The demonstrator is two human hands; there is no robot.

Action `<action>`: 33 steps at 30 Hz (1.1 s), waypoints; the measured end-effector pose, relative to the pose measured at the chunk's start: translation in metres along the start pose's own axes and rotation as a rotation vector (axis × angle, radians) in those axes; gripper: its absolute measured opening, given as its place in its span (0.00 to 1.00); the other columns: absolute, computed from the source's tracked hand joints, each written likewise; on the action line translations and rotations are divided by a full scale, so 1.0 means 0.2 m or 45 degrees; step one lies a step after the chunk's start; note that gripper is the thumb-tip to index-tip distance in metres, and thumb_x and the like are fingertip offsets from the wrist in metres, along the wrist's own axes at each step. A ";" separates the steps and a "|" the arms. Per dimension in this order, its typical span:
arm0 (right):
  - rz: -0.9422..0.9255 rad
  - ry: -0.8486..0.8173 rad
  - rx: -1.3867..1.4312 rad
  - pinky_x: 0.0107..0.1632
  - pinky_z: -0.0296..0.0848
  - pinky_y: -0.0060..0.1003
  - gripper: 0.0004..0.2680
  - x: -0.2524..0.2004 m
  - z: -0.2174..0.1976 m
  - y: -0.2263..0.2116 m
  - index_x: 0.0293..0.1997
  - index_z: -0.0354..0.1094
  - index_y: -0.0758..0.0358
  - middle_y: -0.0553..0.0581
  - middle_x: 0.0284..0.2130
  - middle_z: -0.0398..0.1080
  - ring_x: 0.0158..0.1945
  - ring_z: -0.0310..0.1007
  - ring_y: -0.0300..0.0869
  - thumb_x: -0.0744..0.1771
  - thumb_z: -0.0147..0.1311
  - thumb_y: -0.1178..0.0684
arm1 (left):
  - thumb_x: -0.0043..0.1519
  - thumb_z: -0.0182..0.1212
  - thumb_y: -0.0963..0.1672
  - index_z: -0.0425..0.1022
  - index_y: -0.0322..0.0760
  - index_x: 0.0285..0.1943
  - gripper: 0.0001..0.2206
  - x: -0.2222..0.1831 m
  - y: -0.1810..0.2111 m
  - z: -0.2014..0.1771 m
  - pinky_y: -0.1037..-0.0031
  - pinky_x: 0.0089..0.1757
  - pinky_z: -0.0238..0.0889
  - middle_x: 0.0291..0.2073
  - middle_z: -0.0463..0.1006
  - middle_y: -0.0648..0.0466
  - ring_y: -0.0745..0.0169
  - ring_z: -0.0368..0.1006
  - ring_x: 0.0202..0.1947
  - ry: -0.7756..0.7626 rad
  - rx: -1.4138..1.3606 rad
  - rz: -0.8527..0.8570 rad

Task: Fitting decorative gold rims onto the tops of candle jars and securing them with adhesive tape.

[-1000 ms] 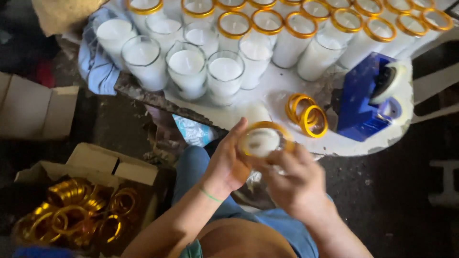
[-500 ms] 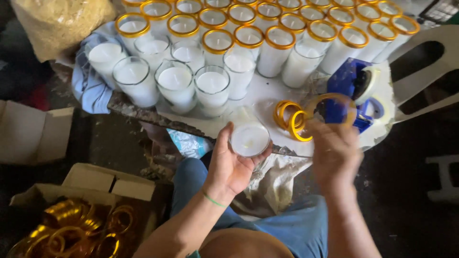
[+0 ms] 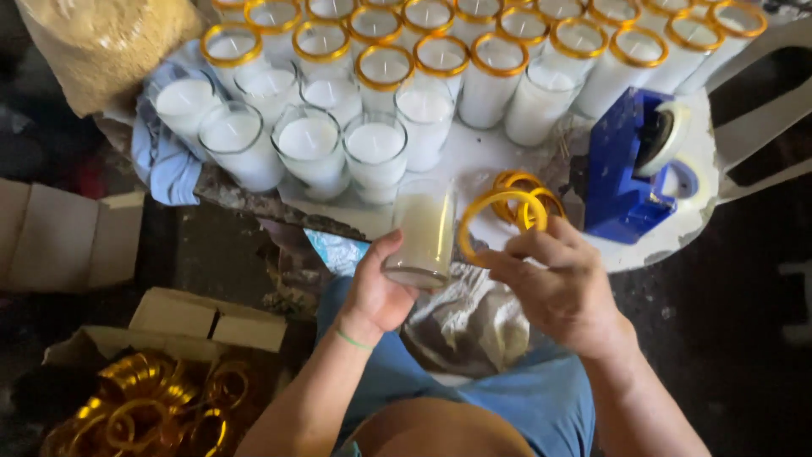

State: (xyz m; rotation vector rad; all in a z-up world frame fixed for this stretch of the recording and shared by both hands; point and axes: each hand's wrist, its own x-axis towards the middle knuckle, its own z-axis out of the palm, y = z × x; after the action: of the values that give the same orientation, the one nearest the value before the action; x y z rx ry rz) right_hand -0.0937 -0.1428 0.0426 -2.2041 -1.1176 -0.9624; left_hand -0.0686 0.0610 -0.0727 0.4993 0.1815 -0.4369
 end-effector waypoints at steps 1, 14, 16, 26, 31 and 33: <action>-0.049 0.000 -0.070 0.30 0.72 0.42 0.03 0.01 0.00 -0.04 0.33 0.79 0.56 0.54 0.28 0.69 0.25 0.64 0.48 0.66 0.61 0.58 | 0.58 0.64 0.50 0.81 0.36 0.45 0.15 -0.01 -0.01 -0.01 0.58 0.26 0.73 0.37 0.85 0.43 0.42 0.81 0.31 -0.026 0.048 0.006; 0.251 -0.242 0.034 0.32 0.61 0.37 0.07 -0.17 0.11 -0.03 0.38 0.72 0.57 0.41 0.31 0.69 0.31 0.59 0.42 0.65 0.67 0.52 | 0.67 0.61 0.49 0.69 0.30 0.67 0.24 -0.06 -0.03 -0.05 0.52 0.51 0.72 0.55 0.78 0.44 0.45 0.75 0.54 -0.488 -0.064 0.005; 0.220 -0.178 -0.147 0.35 0.65 0.39 0.03 -0.26 0.13 0.10 0.40 0.74 0.56 0.45 0.32 0.69 0.34 0.62 0.46 0.67 0.62 0.53 | 0.59 0.64 0.51 0.78 0.33 0.58 0.23 -0.13 -0.01 0.09 0.59 0.49 0.71 0.49 0.83 0.42 0.48 0.79 0.49 -0.381 -0.143 -0.078; 0.348 -0.008 -0.341 0.44 0.72 0.42 0.04 -0.29 0.15 0.26 0.41 0.79 0.50 0.49 0.32 0.70 0.38 0.68 0.50 0.68 0.57 0.55 | 0.58 0.57 0.62 0.72 0.31 0.63 0.37 -0.01 -0.10 -0.04 0.52 0.41 0.74 0.47 0.76 0.26 0.30 0.75 0.41 -0.772 -0.304 -0.235; 0.627 0.127 0.040 0.43 0.73 0.47 0.08 -0.22 0.05 0.29 0.53 0.77 0.67 0.62 0.33 0.73 0.36 0.73 0.56 0.69 0.61 0.60 | 0.44 0.73 0.44 0.68 0.30 0.68 0.37 0.15 -0.04 -0.16 0.55 0.42 0.71 0.49 0.79 0.38 0.41 0.76 0.45 -0.330 0.736 0.435; 0.665 0.138 0.143 0.41 0.73 0.44 0.07 -0.23 0.06 0.28 0.51 0.78 0.67 0.61 0.33 0.74 0.35 0.74 0.52 0.68 0.62 0.60 | 0.37 0.80 0.43 0.68 0.34 0.69 0.44 0.15 0.02 -0.03 0.59 0.52 0.64 0.52 0.78 0.42 0.47 0.73 0.53 -0.313 0.924 0.587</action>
State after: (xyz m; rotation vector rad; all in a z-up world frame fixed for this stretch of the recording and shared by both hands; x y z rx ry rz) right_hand -0.0625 -0.1880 -0.0050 -2.1585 -0.4888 -0.7546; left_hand -0.0397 0.0564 -0.0853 1.1610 -0.3436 -0.0925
